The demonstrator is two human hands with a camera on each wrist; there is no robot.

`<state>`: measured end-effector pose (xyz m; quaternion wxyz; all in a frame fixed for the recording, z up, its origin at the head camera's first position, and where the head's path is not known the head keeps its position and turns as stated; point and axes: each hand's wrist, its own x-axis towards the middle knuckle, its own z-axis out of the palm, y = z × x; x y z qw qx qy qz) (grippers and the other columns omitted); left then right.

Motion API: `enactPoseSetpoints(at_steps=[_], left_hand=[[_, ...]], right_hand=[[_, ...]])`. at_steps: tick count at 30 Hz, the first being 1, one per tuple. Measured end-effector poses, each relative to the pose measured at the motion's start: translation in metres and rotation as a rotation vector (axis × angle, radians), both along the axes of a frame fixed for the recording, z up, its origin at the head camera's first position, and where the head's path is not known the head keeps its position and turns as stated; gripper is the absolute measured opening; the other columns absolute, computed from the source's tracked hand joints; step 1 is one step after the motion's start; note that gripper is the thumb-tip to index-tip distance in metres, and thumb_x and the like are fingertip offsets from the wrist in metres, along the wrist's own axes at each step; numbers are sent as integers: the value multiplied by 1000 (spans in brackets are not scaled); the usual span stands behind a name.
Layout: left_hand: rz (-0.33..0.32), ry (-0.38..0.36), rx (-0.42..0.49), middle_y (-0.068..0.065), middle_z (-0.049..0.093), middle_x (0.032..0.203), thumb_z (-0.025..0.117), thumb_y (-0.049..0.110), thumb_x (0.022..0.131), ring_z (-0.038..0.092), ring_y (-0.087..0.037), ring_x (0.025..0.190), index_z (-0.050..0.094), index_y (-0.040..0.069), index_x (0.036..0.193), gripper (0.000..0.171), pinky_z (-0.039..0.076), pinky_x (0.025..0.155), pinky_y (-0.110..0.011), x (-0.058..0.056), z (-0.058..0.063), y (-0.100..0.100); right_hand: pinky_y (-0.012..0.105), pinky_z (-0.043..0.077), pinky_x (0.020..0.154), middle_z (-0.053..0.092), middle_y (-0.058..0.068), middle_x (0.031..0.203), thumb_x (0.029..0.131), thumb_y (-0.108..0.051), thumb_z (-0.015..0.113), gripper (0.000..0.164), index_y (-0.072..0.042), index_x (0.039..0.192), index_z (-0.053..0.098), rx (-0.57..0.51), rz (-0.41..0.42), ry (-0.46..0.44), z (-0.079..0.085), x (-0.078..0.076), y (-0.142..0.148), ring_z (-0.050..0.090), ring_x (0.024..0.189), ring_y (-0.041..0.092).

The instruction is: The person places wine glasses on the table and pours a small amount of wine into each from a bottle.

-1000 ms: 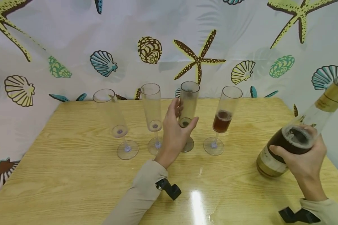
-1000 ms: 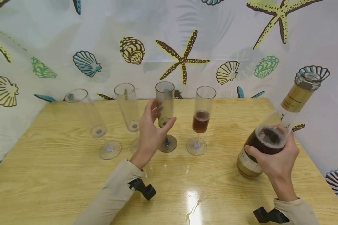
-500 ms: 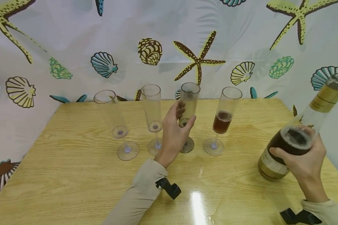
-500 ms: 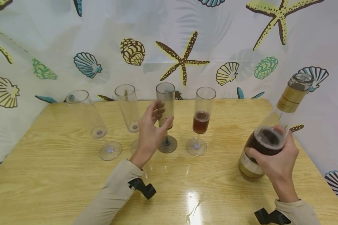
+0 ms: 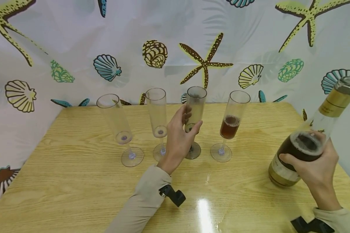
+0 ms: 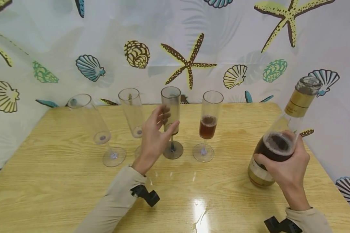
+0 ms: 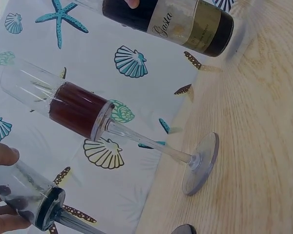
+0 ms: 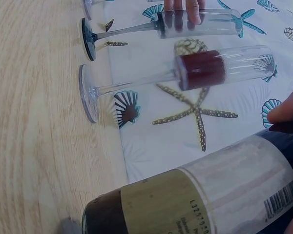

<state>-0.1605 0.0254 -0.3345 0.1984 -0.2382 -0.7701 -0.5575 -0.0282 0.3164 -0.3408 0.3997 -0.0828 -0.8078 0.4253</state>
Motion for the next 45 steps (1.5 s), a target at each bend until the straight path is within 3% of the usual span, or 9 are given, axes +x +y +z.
enactPoseSetpoints(at_steps=[7, 11, 16, 23, 28, 35, 37, 43, 45], left_hand=[[-11, 115, 23, -14, 59, 124, 69, 16, 89, 60, -23, 112, 48, -3, 133, 52, 51, 94, -28, 3, 20, -3], [-15, 116, -1, -15, 60, 122, 70, 15, 88, 62, -23, 109, 50, -3, 132, 51, 53, 91, -29, 9, 30, -8], [-21, 128, -83, -15, 62, 119, 73, 14, 86, 62, -24, 106, 53, -4, 129, 51, 53, 90, -30, 18, 32, -15], [-57, 102, -174, -13, 62, 119, 74, 15, 85, 63, -23, 102, 52, -2, 130, 53, 55, 86, -31, 37, 31, -27], [-56, 92, -235, -13, 63, 119, 75, 15, 84, 65, -23, 101, 54, -3, 128, 53, 56, 82, -31, 48, 28, -36], [-59, 153, -292, -14, 65, 116, 77, 16, 81, 65, -22, 98, 56, -4, 126, 53, 56, 81, -29, 56, 30, -42], [-64, 163, -312, -14, 65, 114, 78, 15, 81, 65, -22, 97, 56, -4, 125, 53, 57, 80, -29, 58, 32, -44], [-83, 164, -313, -15, 66, 112, 78, 13, 79, 66, -23, 97, 57, -4, 124, 52, 57, 79, -28, 65, 35, -51], [-78, 161, -314, -15, 65, 113, 78, 13, 79, 65, -23, 97, 57, -4, 125, 53, 57, 79, -28, 67, 34, -54]], right_hand=[[14, 39, 81, 54, -20, 106, 52, 14, 81, 79, -7, 124, 57, 19, -6, 6, 1, 0, 0, 52, 96, -1], [14, 39, 81, 53, -20, 107, 52, 14, 81, 79, -7, 124, 57, 23, -1, -2, 3, 1, -1, 51, 96, -2], [13, 39, 78, 53, -24, 104, 51, 12, 82, 78, -7, 123, 58, 54, -11, -26, 3, 3, -2, 51, 94, -4], [7, 35, 72, 47, -31, 100, 49, 4, 83, 75, 6, 119, 57, 225, -27, -22, 5, 3, -3, 47, 88, -14], [4, 33, 74, 53, -14, 100, 46, 3, 83, 76, 6, 118, 57, 313, 3, 26, 7, 1, -1, 44, 90, -18], [5, 32, 77, 64, 25, 97, 42, -3, 83, 84, 5, 123, 58, 395, 56, 72, 9, -3, -1, 42, 93, -19], [5, 31, 77, 64, 28, 97, 42, -6, 82, 85, 5, 123, 57, 429, 55, 68, 10, -4, -2, 47, 91, -11], [5, 29, 77, 63, 29, 99, 45, -18, 79, 84, 9, 121, 56, 516, 74, 77, 15, -8, -2, 57, 77, 36], [4, 28, 79, 63, 30, 99, 47, -25, 78, 85, 9, 121, 56, 528, 83, 79, 18, -10, -2, 58, 78, 39]])
